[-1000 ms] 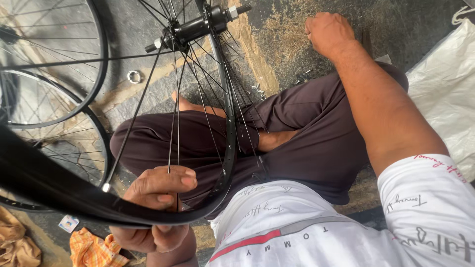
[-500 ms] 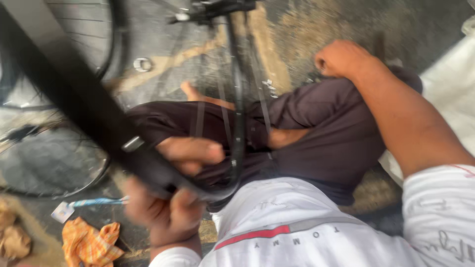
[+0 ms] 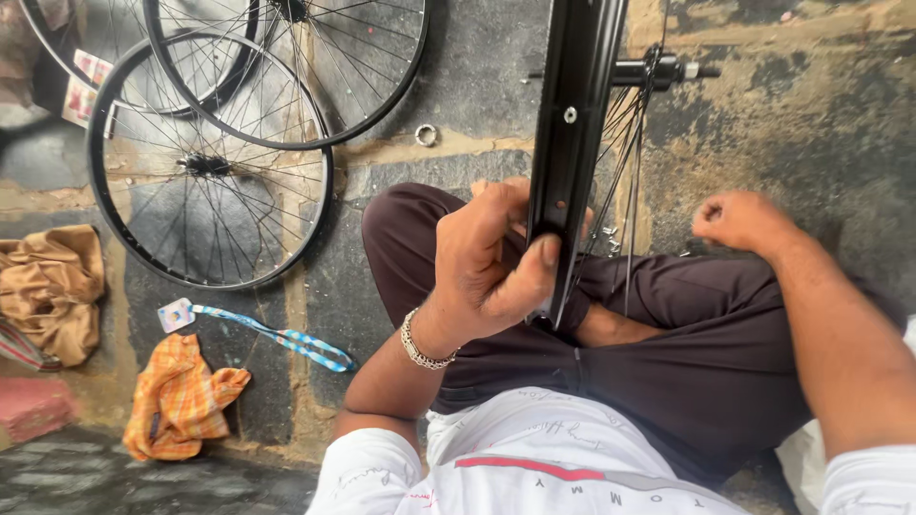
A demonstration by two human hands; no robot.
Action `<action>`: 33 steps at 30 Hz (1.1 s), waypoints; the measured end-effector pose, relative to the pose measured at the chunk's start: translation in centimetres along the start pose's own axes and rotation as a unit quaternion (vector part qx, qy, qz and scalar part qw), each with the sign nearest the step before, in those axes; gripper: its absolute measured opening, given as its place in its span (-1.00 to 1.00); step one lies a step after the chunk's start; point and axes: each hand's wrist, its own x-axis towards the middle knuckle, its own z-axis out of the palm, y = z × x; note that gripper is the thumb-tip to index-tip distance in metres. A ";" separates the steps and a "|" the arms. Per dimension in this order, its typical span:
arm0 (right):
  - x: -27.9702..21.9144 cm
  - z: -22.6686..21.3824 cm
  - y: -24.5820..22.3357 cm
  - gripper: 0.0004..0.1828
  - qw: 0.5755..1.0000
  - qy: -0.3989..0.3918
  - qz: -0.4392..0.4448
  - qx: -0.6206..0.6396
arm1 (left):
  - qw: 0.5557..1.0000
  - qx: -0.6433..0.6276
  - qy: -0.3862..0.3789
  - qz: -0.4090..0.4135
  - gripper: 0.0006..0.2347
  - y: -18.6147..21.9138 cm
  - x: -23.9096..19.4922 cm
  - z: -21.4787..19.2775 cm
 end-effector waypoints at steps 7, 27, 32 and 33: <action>-5.4 -2.5 0.6 -0.95 0.750 0.066 -0.144 0.642 | 0.992 -0.048 0.013 0.112 -0.75 -0.4 -2.5 1.3; -23.2 6.5 -9.7 -0.79 0.655 0.149 -0.078 0.736 | 0.995 0.011 0.041 0.090 -0.72 3.4 -5.8 5.7; -25.9 6.0 -12.2 -0.80 0.680 0.192 -0.071 0.704 | 0.993 -0.015 0.026 0.115 -0.62 3.3 -6.6 4.9; -26.2 5.7 -12.8 -0.82 0.675 0.195 -0.084 0.707 | 0.993 -0.021 0.023 0.118 -0.61 3.2 -6.7 4.8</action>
